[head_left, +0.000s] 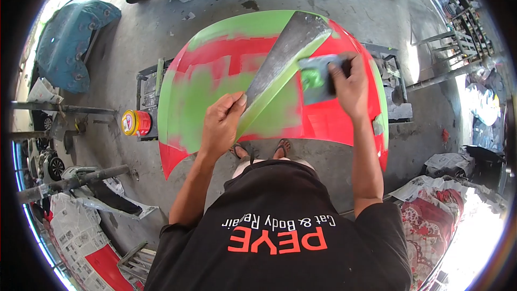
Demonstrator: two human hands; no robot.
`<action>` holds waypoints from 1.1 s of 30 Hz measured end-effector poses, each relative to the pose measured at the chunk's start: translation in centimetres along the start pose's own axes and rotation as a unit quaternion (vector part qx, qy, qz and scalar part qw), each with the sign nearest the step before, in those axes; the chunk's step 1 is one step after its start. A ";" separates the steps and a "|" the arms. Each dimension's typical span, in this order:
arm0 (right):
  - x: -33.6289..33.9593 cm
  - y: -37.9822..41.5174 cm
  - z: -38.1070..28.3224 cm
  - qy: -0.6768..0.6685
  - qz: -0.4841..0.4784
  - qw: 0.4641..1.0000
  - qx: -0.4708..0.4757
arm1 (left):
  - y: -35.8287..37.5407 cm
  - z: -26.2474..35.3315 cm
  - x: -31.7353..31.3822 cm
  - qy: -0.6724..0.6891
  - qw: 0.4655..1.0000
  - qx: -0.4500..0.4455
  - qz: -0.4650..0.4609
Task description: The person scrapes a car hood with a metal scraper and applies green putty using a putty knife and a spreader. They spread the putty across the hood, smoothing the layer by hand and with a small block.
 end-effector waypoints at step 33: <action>-13.7 9.8 2.5 -0.521 -0.173 0.598 -0.583 | 0.1 -1.2 3.3 -0.066 0.997 -0.017 0.036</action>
Point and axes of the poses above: each hand's wrist, its own y-axis away from the middle knuckle, its own x-axis out of the back of the hand, z = x × y, the point moved 9 cm from there along -y, towards the middle knuckle, and after that the axes turned 14 degrees about z, right-handed, at the moved point
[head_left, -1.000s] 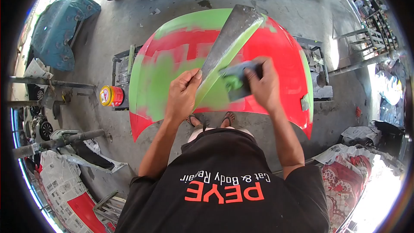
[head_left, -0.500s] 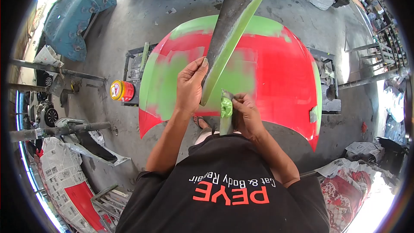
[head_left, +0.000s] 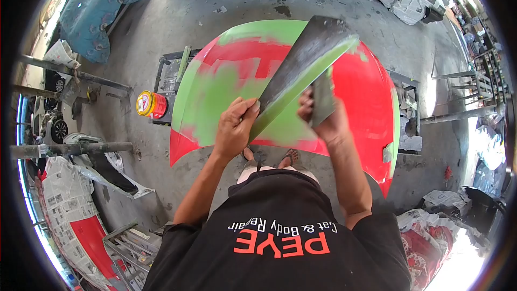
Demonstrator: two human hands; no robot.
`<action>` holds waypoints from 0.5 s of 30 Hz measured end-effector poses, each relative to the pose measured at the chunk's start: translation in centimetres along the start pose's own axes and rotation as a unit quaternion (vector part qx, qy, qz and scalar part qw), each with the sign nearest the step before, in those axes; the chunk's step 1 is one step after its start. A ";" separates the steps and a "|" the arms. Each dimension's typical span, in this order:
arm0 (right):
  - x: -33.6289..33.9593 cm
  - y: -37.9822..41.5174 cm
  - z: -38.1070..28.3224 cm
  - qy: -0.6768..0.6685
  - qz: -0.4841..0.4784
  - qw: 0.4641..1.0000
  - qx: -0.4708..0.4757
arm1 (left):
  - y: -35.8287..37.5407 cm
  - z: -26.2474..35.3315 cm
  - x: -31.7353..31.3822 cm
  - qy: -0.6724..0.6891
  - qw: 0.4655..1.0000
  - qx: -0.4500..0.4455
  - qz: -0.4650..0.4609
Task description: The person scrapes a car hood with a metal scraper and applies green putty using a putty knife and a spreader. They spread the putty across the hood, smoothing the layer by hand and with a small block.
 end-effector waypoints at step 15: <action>7.7 -0.9 1.4 0.152 0.098 0.980 0.080 | 8.6 -18.3 13.5 0.220 0.914 0.265 0.214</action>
Point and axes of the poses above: each hand's wrist, its own y-axis away from the middle knuckle, its own x-axis out of the back of the hand, z = x × y, the point moved 9 cm from there along -y, towards the middle knuckle, and after that the axes turned 14 degrees about z, right-handed, at the moved point
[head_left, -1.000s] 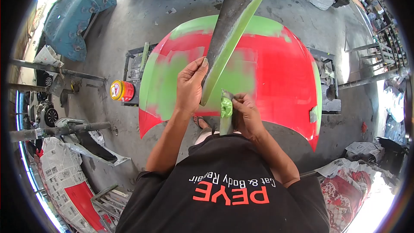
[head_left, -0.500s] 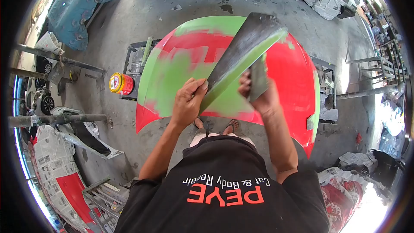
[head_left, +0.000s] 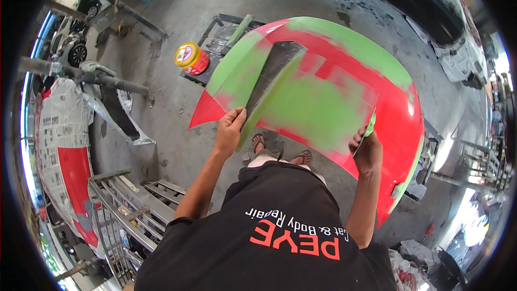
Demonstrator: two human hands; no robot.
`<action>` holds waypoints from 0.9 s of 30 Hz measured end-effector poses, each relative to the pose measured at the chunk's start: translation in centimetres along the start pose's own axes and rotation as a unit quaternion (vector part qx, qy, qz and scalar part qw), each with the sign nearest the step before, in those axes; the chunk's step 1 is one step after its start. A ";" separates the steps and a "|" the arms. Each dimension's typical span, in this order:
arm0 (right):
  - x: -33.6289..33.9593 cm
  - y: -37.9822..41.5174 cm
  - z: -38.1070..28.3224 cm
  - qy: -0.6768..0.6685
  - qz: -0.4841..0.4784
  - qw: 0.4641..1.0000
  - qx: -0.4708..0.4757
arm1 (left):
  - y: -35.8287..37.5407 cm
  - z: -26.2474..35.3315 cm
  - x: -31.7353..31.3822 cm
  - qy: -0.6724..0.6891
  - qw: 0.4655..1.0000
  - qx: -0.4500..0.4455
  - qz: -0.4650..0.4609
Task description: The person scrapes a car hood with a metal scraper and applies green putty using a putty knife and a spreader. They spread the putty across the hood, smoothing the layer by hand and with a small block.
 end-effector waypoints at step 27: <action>1.2 9.6 17.9 0.083 0.265 0.960 0.024 | -40.8 -11.5 16.2 -0.299 0.931 -0.130 0.163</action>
Point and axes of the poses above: each hand's wrist, its own y-axis away from the middle knuckle, its own x-axis out of the back of the hand, z = x × y, the point moved 9 cm from there along -y, towards the middle knuckle, and after that the axes turned 14 degrees about z, right-handed, at the moved point
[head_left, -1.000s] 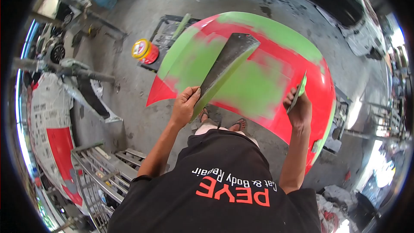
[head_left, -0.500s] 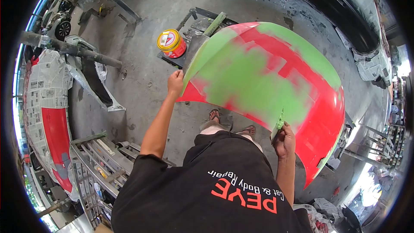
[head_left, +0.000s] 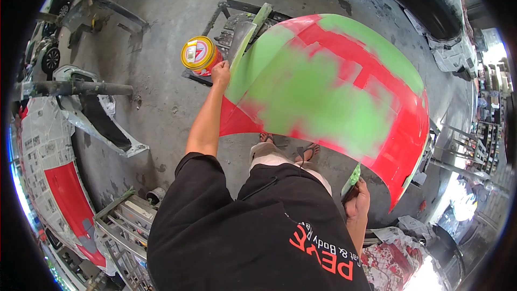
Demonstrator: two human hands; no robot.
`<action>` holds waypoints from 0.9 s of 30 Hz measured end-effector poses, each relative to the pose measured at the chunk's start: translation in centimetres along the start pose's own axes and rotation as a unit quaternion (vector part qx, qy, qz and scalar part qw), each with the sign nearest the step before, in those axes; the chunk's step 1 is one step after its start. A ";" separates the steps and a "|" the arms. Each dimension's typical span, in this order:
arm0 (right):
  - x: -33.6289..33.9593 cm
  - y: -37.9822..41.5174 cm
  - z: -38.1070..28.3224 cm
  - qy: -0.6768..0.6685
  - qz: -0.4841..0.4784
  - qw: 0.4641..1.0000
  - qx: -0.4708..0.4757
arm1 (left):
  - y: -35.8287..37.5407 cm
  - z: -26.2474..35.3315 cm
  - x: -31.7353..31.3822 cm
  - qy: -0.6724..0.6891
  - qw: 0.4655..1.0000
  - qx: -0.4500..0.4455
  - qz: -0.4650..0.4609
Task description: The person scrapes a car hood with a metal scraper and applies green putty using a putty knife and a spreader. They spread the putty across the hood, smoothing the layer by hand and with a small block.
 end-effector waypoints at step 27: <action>5.1 5.0 1.1 -0.071 0.102 0.991 0.053 | -9.8 0.6 -9.5 -0.208 0.978 -0.015 -0.028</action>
Point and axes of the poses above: each hand's wrist, its own y-axis away from the middle knuckle, its own x-axis out of the back of the hand, z = x × y, the point moved 9 cm from there along -y, towards the middle knuckle, and after that the axes turned 14 degrees about z, right-handed, at the moved point
